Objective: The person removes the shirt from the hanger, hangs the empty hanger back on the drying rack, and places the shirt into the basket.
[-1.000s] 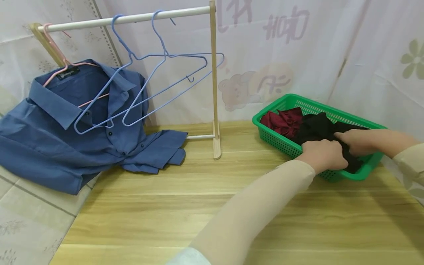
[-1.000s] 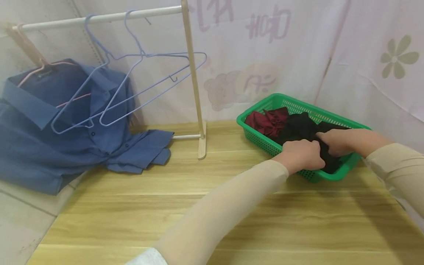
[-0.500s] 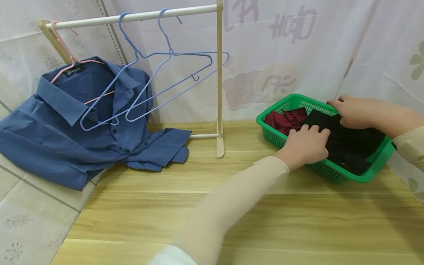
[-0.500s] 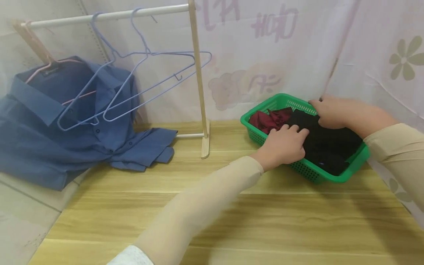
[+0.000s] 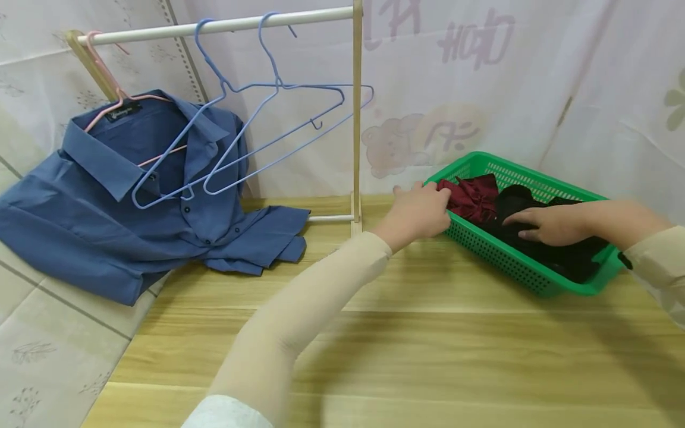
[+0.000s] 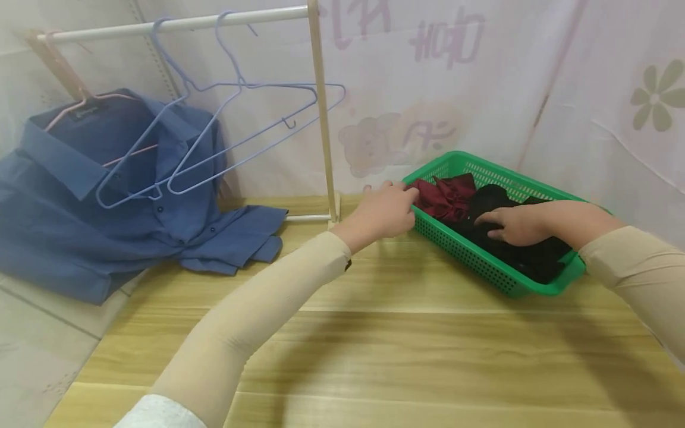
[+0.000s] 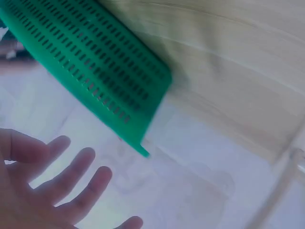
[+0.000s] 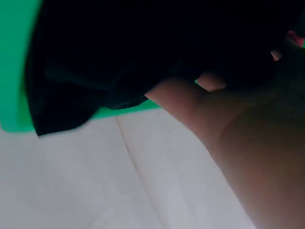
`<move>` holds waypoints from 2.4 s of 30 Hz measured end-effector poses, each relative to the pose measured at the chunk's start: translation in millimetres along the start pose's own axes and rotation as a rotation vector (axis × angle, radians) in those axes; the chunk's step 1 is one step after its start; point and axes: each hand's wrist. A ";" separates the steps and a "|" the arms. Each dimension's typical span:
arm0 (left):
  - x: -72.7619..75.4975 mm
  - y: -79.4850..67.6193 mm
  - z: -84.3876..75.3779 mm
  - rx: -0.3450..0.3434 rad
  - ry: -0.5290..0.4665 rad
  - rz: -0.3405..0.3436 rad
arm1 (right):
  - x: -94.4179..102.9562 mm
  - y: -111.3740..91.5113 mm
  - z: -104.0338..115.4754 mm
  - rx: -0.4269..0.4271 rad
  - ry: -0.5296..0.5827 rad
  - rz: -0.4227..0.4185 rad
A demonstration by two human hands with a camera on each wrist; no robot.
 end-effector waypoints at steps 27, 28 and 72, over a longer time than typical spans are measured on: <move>5.2 -83.8 148.1 0.052 -0.049 -0.085 | 17.3 0.6 82.8 -0.035 -0.211 -0.120; 6.5 -86.4 150.8 0.063 -0.050 -0.089 | 18.3 1.3 88.2 -0.023 -0.209 -0.125; -17.5 -167.2 202.3 0.224 -0.214 -0.061 | -21.0 63.9 180.4 0.117 0.087 -0.221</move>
Point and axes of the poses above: each hand's wrist, its own y-axis towards the middle knuckle, its own x-axis out of the back of the hand, z = x × y, and after that the axes turned 12 degrees about x, right-handed
